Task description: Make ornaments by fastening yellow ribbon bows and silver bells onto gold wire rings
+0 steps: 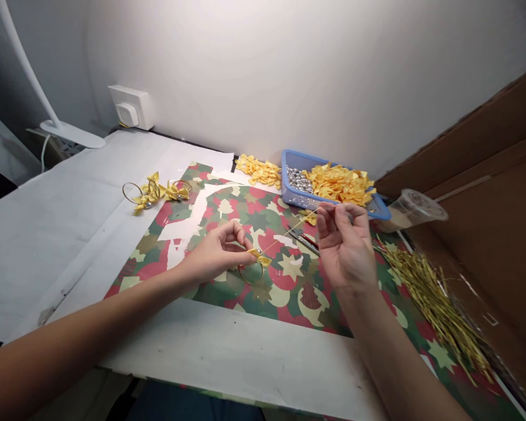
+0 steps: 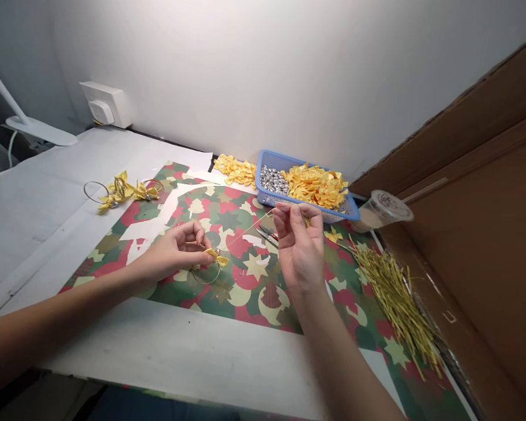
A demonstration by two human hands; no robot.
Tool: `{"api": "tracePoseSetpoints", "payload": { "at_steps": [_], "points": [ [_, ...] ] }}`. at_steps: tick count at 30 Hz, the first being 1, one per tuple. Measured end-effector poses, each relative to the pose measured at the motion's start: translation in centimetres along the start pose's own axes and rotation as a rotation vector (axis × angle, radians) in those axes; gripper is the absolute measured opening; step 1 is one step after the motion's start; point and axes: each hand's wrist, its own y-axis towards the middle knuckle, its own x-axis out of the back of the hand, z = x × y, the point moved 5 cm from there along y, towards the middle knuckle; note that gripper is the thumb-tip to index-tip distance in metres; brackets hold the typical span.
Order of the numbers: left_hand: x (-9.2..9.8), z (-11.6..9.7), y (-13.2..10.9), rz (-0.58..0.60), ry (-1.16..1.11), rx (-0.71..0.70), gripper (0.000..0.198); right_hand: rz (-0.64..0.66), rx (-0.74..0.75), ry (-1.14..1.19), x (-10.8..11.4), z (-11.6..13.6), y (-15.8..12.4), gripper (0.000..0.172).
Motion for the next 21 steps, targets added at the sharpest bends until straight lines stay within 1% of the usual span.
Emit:
{"api": "tracePoseSetpoints", "payload": {
  "at_steps": [13,21],
  "points": [
    [-0.1,0.1,0.0,0.022,0.020,0.008,0.031,-0.113,0.027,0.068,2.0,0.4,1.7,0.016],
    [-0.2,0.2,0.0,0.030,0.011,0.020,0.032,-0.140,0.041,0.076,2.5,0.7,2.4,0.017]
  ]
}}
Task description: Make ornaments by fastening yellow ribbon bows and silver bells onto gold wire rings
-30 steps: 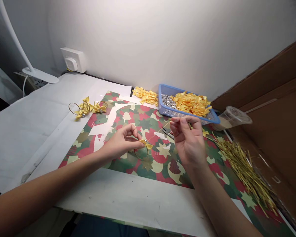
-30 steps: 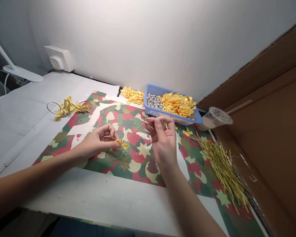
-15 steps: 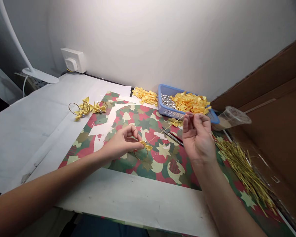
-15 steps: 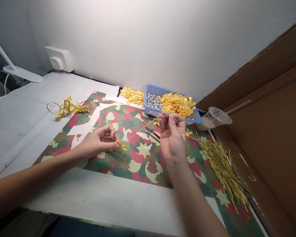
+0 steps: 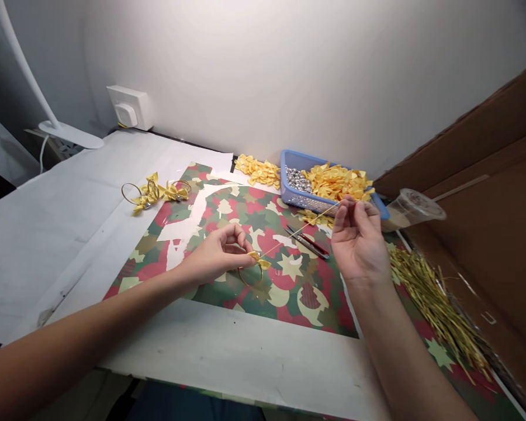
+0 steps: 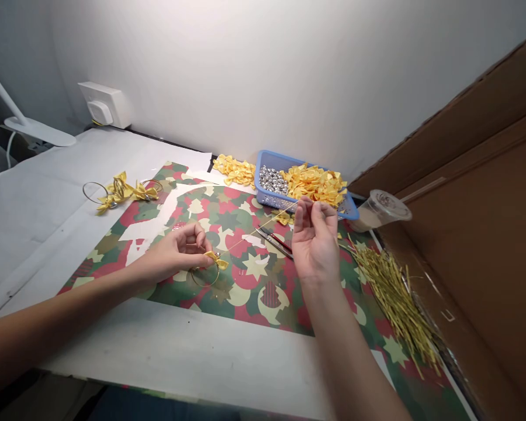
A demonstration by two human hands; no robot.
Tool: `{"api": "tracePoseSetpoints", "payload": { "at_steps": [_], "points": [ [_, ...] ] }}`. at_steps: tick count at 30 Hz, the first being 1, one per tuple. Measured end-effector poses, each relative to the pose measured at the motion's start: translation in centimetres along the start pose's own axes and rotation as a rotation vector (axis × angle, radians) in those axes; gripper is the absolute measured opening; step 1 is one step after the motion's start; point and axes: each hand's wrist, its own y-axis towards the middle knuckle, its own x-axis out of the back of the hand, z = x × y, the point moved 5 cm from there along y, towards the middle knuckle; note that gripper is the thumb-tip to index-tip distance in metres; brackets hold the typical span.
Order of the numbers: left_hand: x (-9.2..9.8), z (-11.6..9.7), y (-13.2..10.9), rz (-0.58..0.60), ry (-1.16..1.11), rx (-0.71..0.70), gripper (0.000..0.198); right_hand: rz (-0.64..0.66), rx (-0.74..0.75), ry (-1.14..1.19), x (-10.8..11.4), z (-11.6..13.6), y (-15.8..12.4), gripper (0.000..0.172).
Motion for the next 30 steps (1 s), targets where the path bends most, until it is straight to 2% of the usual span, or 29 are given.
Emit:
{"api": "tracePoseSetpoints", "payload": {
  "at_steps": [10,23,30],
  "points": [
    [-0.19,-0.08,-0.07,0.014,-0.012,0.014,0.031,-0.025,0.008,0.019,0.19,0.21,0.33,0.017],
    [-0.12,0.26,-0.06,0.019,0.002,0.022,0.027,0.050,0.020,0.000,-0.29,0.55,0.04,0.014],
    [-0.19,0.01,-0.11,0.017,0.007,0.035,0.027,-0.002,0.020,0.031,-0.04,0.93,0.36,0.018]
  ]
}}
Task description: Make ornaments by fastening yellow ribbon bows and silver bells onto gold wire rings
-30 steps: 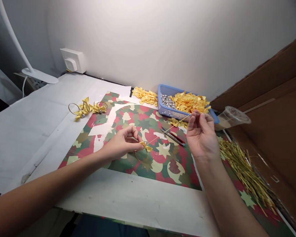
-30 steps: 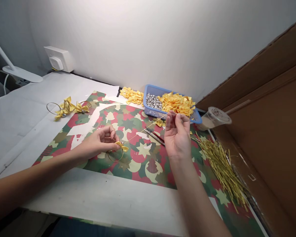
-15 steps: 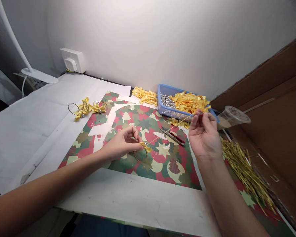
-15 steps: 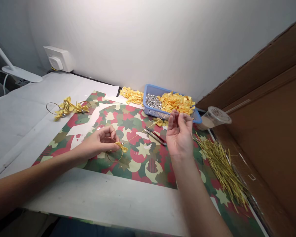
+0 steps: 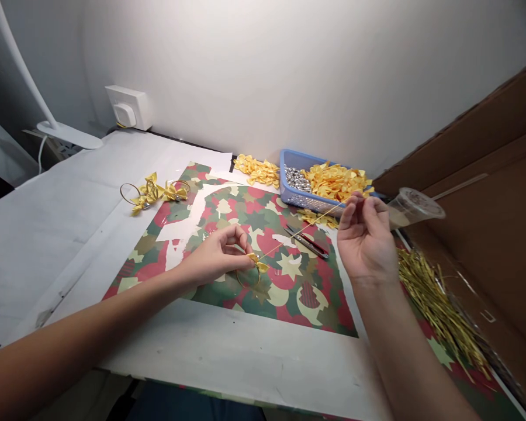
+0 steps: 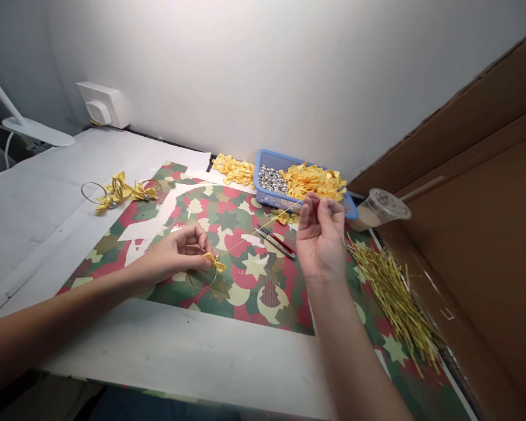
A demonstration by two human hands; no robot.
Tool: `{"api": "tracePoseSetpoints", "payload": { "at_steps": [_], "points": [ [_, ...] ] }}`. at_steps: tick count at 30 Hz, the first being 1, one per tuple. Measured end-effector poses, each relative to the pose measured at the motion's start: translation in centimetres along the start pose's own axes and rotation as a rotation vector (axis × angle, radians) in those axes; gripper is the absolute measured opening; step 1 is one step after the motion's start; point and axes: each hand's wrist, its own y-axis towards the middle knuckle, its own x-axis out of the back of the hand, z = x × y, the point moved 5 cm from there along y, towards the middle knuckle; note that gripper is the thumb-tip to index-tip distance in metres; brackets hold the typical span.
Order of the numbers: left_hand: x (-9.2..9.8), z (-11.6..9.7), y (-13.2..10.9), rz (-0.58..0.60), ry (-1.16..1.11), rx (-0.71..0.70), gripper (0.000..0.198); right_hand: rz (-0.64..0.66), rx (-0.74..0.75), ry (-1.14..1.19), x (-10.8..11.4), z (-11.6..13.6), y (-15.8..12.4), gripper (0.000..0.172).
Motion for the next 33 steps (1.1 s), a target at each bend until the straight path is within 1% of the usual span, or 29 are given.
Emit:
{"api": "tracePoseSetpoints", "payload": {
  "at_steps": [4,10,16,20,27,33],
  "points": [
    [0.0,0.0,0.0,0.010,0.002,-0.006,0.027,-0.025,0.024,-0.011,0.3,0.1,0.2,0.020],
    [0.1,0.2,0.1,0.010,0.006,-0.007,0.027,-0.016,0.048,-0.014,1.3,-0.1,1.2,0.016],
    [0.0,0.1,0.1,0.011,0.010,-0.009,0.027,-0.049,0.076,-0.001,2.7,0.1,2.5,0.024],
    [0.0,0.0,0.1,0.014,0.018,-0.009,0.026,-0.053,0.085,-0.003,3.1,0.1,3.0,0.024],
    [0.0,0.2,0.0,0.025,0.009,0.006,0.027,-0.121,0.064,0.021,3.6,0.0,3.4,0.034],
    [-0.2,0.0,0.0,0.032,-0.012,0.017,0.029,-0.152,0.013,0.038,3.5,0.1,3.2,0.037]
  ]
}}
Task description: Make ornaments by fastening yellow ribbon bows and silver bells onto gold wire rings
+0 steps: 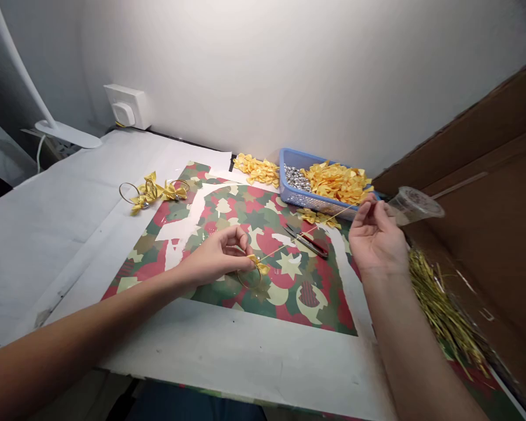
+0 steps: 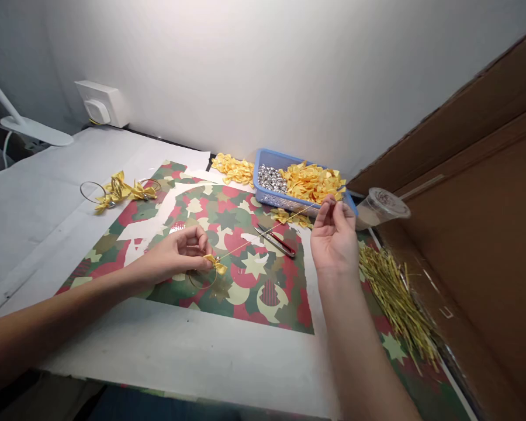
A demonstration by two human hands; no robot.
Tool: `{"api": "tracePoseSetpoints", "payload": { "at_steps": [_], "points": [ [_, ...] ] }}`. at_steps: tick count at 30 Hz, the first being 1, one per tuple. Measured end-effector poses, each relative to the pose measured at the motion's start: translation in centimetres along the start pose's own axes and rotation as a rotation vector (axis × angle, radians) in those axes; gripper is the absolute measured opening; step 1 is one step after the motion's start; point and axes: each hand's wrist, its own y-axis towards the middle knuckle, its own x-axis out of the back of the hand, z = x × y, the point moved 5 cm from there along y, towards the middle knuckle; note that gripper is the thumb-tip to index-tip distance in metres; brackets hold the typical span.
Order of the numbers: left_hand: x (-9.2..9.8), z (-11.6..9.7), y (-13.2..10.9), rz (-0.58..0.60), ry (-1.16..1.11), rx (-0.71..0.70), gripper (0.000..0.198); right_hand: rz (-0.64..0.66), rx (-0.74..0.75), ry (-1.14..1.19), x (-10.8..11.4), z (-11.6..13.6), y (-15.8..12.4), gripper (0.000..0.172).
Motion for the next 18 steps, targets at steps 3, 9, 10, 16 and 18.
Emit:
{"api": "tracePoseSetpoints", "payload": {
  "at_steps": [3,9,10,16,18],
  "points": [
    [-0.04,-0.01,0.01,0.002,-0.003,-0.002,0.029,-0.012,-0.013,0.004,-0.01,0.06,-0.16,0.039],
    [-0.12,0.09,0.06,0.022,0.000,-0.014,0.029,-0.028,-0.007,-0.011,0.28,-0.08,0.03,0.035],
    [-0.14,0.05,0.06,0.023,0.003,-0.016,0.029,-0.029,-0.004,-0.018,0.33,-0.10,0.08,0.035],
    [-0.14,-0.04,0.04,0.033,0.025,-0.030,0.028,-0.001,0.018,-0.095,0.46,-0.02,0.27,0.035],
    [-0.03,0.11,0.05,0.040,0.045,-0.041,0.027,0.037,0.033,-0.144,0.32,0.05,0.29,0.030]
  ]
}}
